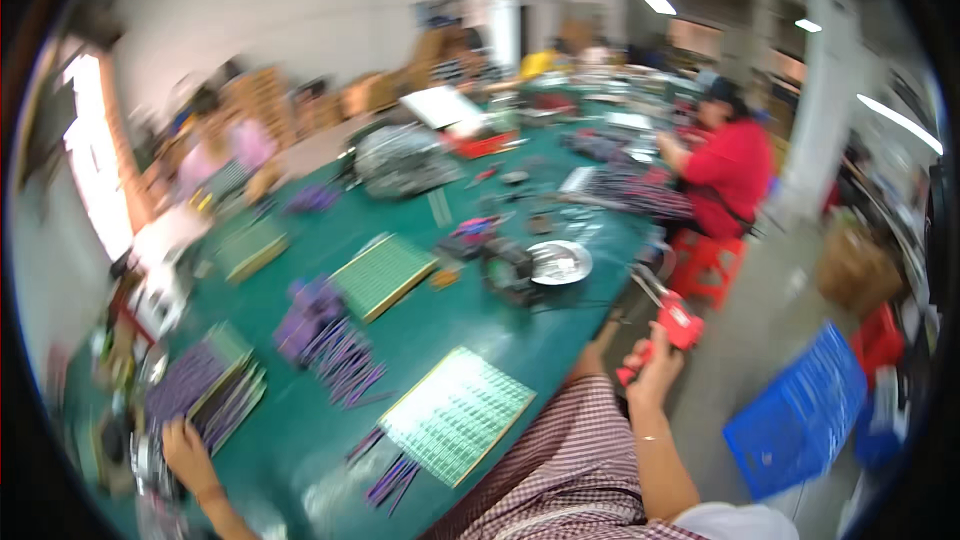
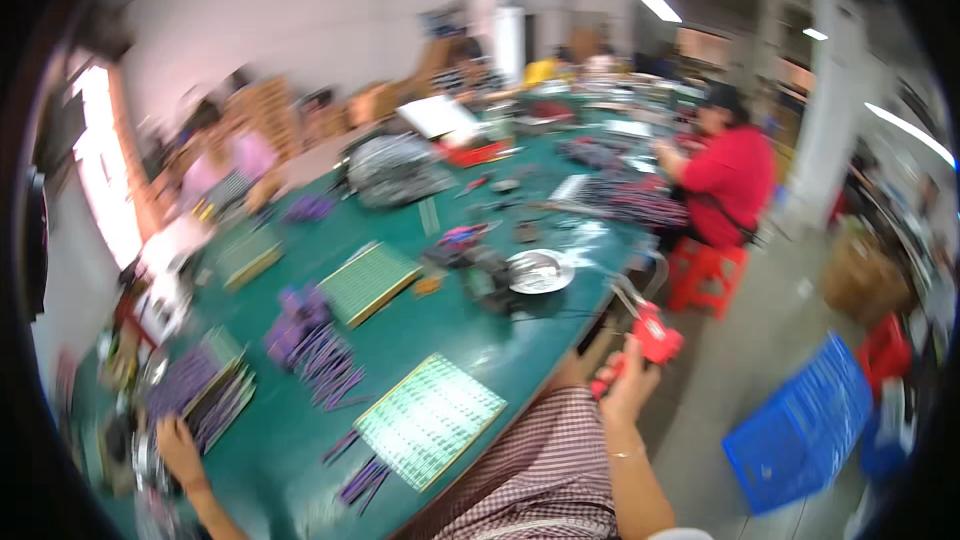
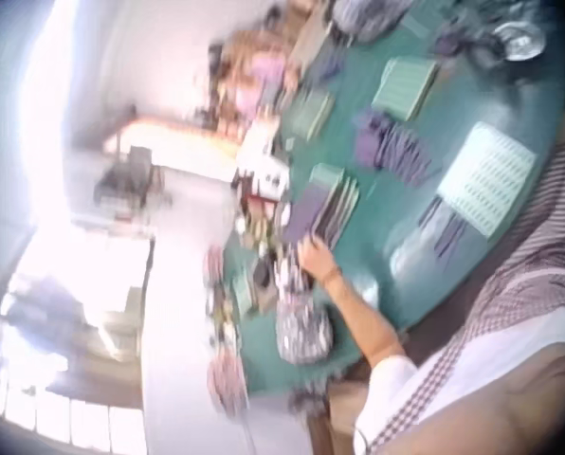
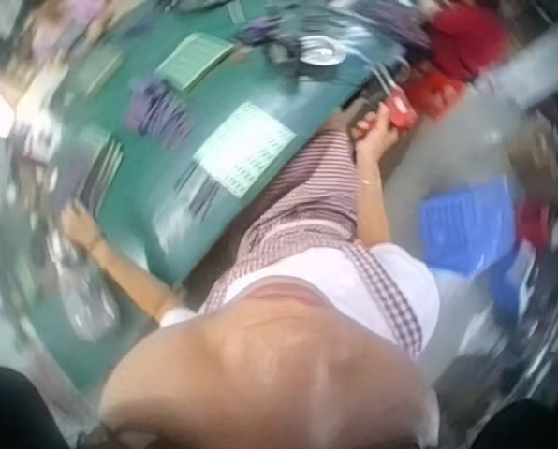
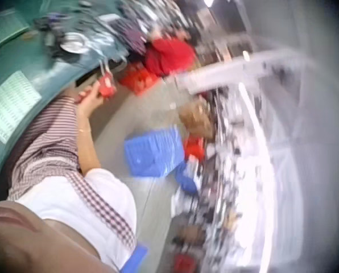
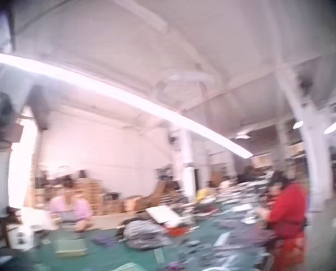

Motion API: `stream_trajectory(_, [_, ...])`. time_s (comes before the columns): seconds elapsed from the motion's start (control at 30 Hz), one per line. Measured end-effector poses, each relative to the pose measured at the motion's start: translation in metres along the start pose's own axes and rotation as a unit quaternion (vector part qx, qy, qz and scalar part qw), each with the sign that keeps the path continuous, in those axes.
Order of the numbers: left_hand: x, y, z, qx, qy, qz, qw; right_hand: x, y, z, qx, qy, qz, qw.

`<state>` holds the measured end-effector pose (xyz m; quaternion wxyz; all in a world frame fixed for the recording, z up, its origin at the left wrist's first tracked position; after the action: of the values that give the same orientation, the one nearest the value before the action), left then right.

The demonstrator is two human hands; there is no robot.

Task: The person solders wire bundles onto a circuit board panel using a soldering tool, sets the panel aside, and places new wires onto another circuit board panel to solder them.

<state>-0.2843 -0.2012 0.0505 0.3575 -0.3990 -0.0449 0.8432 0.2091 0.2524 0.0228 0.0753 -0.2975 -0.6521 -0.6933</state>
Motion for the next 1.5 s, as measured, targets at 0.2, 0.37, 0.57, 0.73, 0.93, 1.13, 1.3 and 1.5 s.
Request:
stream_trajectory(0.2, [0.005, -0.079, -0.018, 0.214, 0.067, -0.020, 0.974, 0.023, 0.103, 0.053, -0.215, 0.048, 0.078, 0.972])
stream_trajectory(0.37, [-0.006, -0.107, -0.017, 0.212, 0.078, -0.032, 0.974, 0.036, 0.201, 0.130, -0.333, 0.009, 0.094, 0.938])
stream_trajectory(0.57, [0.018, -0.104, -0.026, 0.214, 0.043, -0.087, 0.972, -0.005, 0.222, 0.132, -0.207, 0.101, 0.080, 0.970])
stream_trajectory(0.73, [0.035, -0.094, -0.038, 0.277, 0.030, -0.072, 0.958, -0.075, 0.120, 0.120, -0.112, 0.025, -0.012, 0.993])
stream_trajectory(0.93, [0.060, -0.060, -0.046, 0.259, 0.009, -0.005, 0.966, -0.086, 0.072, 0.142, -0.015, 0.026, -0.077, 0.997])
stream_trajectory(1.13, [0.080, -0.033, -0.049, 0.160, 0.006, -0.008, 0.987, -0.050, 0.060, 0.125, -0.001, 0.052, -0.021, 0.998])
stream_trajectory(1.3, [0.093, -0.025, -0.045, 0.108, 0.027, -0.026, 0.993, -0.034, 0.042, 0.133, -0.054, 0.057, 0.029, 0.997])
stream_trajectory(1.5, [0.103, -0.019, -0.050, 0.093, 0.074, 0.037, 0.992, -0.017, 0.044, 0.158, -0.093, 0.095, -0.014, 0.991])
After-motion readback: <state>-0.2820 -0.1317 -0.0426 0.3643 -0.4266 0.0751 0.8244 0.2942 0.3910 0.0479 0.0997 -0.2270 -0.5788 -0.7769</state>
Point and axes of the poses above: each hand's wrist, its own z-axis towards the middle knuckle, its own x-axis out of the palm, y = z × x, the point moved 2 cm from there along z, towards the middle knuckle, and after that the axes turned 6 degrees about -z, right-handed, at the moved point
